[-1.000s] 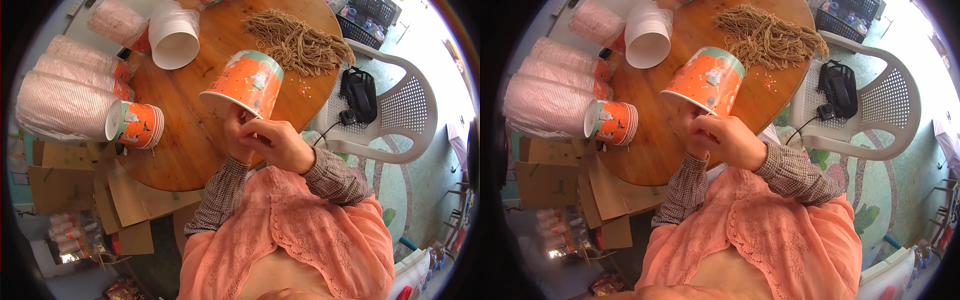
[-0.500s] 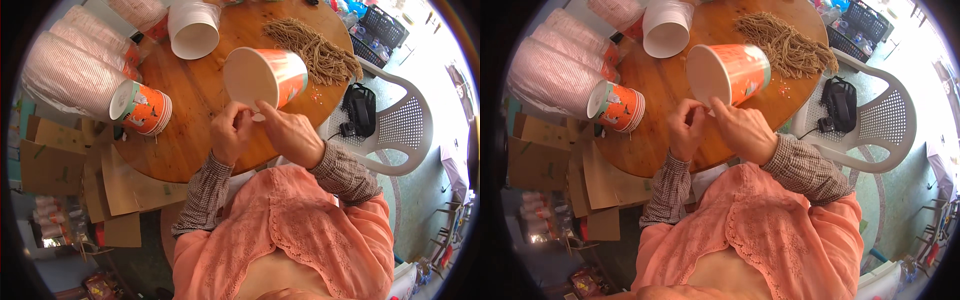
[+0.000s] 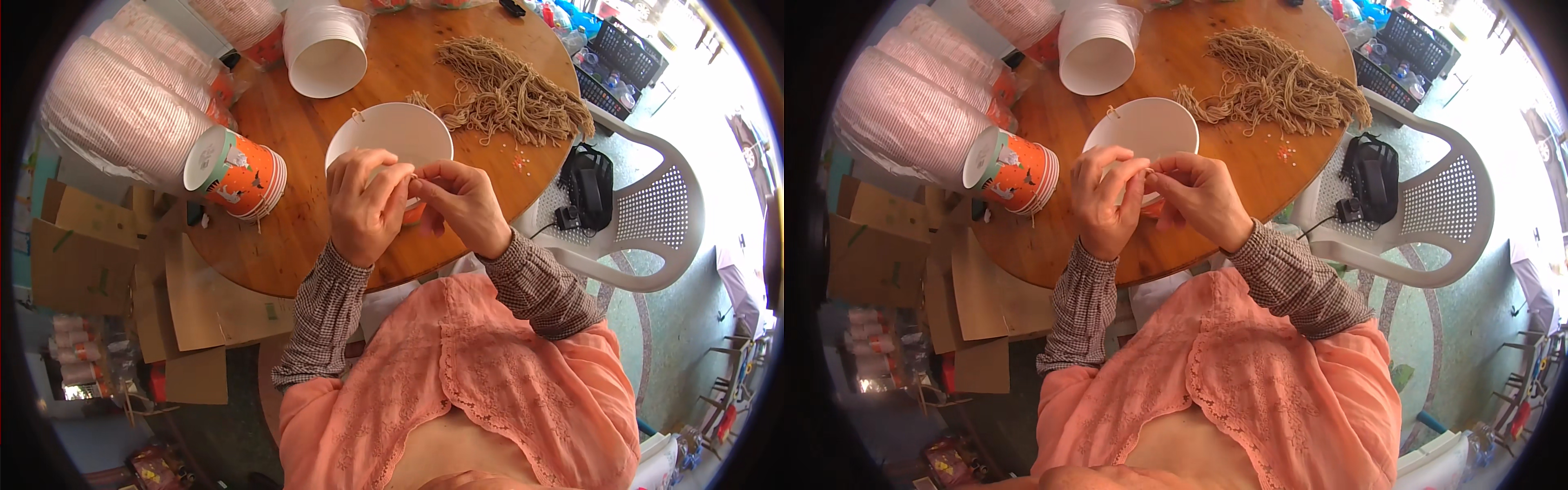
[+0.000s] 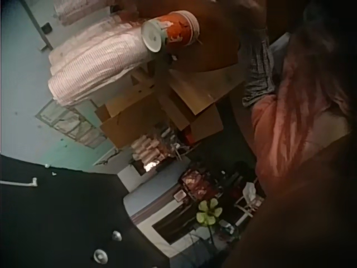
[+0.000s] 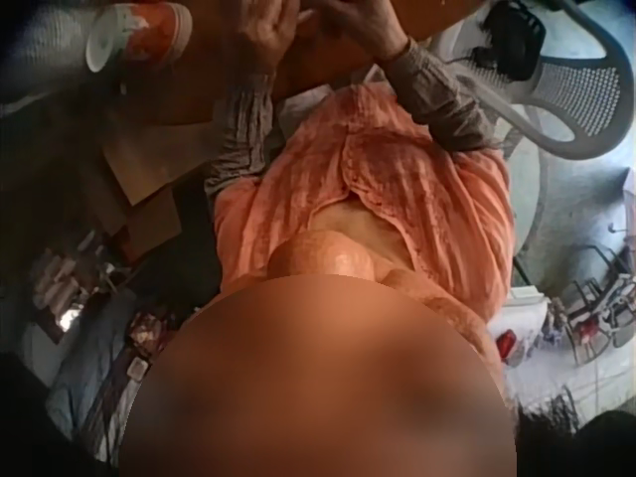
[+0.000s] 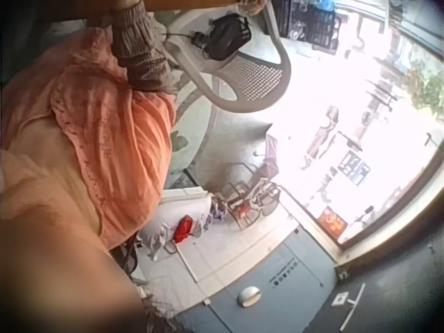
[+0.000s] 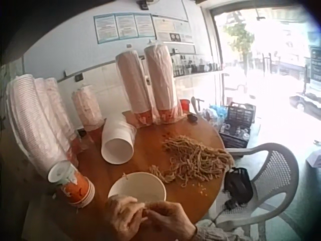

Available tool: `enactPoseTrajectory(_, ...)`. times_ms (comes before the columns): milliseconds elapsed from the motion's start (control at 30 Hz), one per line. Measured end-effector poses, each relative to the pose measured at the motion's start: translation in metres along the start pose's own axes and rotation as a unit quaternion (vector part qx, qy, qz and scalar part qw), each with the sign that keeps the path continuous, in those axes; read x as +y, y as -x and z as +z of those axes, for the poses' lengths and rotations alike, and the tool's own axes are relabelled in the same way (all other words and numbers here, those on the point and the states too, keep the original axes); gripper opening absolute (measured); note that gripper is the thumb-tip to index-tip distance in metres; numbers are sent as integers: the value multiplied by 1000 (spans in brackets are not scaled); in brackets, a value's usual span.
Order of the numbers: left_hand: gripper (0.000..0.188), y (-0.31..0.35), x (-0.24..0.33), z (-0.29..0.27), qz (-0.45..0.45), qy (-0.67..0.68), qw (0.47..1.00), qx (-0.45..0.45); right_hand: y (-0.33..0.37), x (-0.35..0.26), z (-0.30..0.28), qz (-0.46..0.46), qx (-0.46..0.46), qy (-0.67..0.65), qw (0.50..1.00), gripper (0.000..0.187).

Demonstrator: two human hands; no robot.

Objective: Assembling paper buckets by threading twine through pre-punched holes to create handles.

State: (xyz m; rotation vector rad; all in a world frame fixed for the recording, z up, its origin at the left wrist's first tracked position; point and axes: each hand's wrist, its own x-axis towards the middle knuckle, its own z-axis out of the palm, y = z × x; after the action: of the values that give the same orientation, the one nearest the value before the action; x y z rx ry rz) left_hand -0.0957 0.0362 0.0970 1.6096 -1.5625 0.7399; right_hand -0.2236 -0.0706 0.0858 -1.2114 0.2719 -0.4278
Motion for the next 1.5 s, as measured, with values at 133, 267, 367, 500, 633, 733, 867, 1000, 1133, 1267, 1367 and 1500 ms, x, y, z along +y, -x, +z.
enactPoseTrajectory(133, 20, 9, 0, -1, 3, -9, 1000, 5, -2, 0, 1, -12, -4, 52, 999, 16)
enactPoseTrajectory(267, 22, 22, 17, -1, -87, 52, 991, 92, -2, -2, -1, -63, 27, 56, 996, 14)
enactPoseTrajectory(367, 18, 23, 37, 6, -348, 287, 890, 64, -2, 2, -4, -49, 32, 26, 998, 14)
enactPoseTrajectory(500, 20, 26, 31, 11, -277, 120, 952, -60, 1, 11, -9, -66, 52, 10, 996, 15)
enactPoseTrajectory(633, 18, 17, 37, 15, -154, 11, 987, -45, 3, 15, -8, -98, 59, -16, 993, 17)
enactPoseTrajectory(733, 14, 15, 34, 24, -151, -5, 988, -37, 5, 17, -6, -115, 84, -43, 989, 17)
enactPoseTrajectory(867, 9, 12, 35, 28, -192, 11, 978, -80, 9, 16, -8, -89, 88, -63, 990, 17)
enactPoseTrajectory(1000, 7, 8, 39, 26, -180, 20, 979, -89, 11, 2, -18, -48, 82, -61, 994, 18)
enactPoseTrajectory(1133, 7, 7, 33, 21, -115, -19, 989, -93, 10, -11, -38, -37, 77, -61, 994, 22)
enactPoseTrajectory(1267, 7, 7, 25, 18, -110, 23, 988, -104, 5, -20, -49, -3, 36, 42, 998, 17)
enactPoseTrajectory(1367, 8, 6, 24, 19, -132, 59, 983, -116, -2, -12, -50, -100, 47, 123, 986, 14)
enactPoseTrajectory(1500, 9, 2, 27, 18, -190, 146, 962, -127, -6, -16, -45, -225, 72, 267, 934, 11)
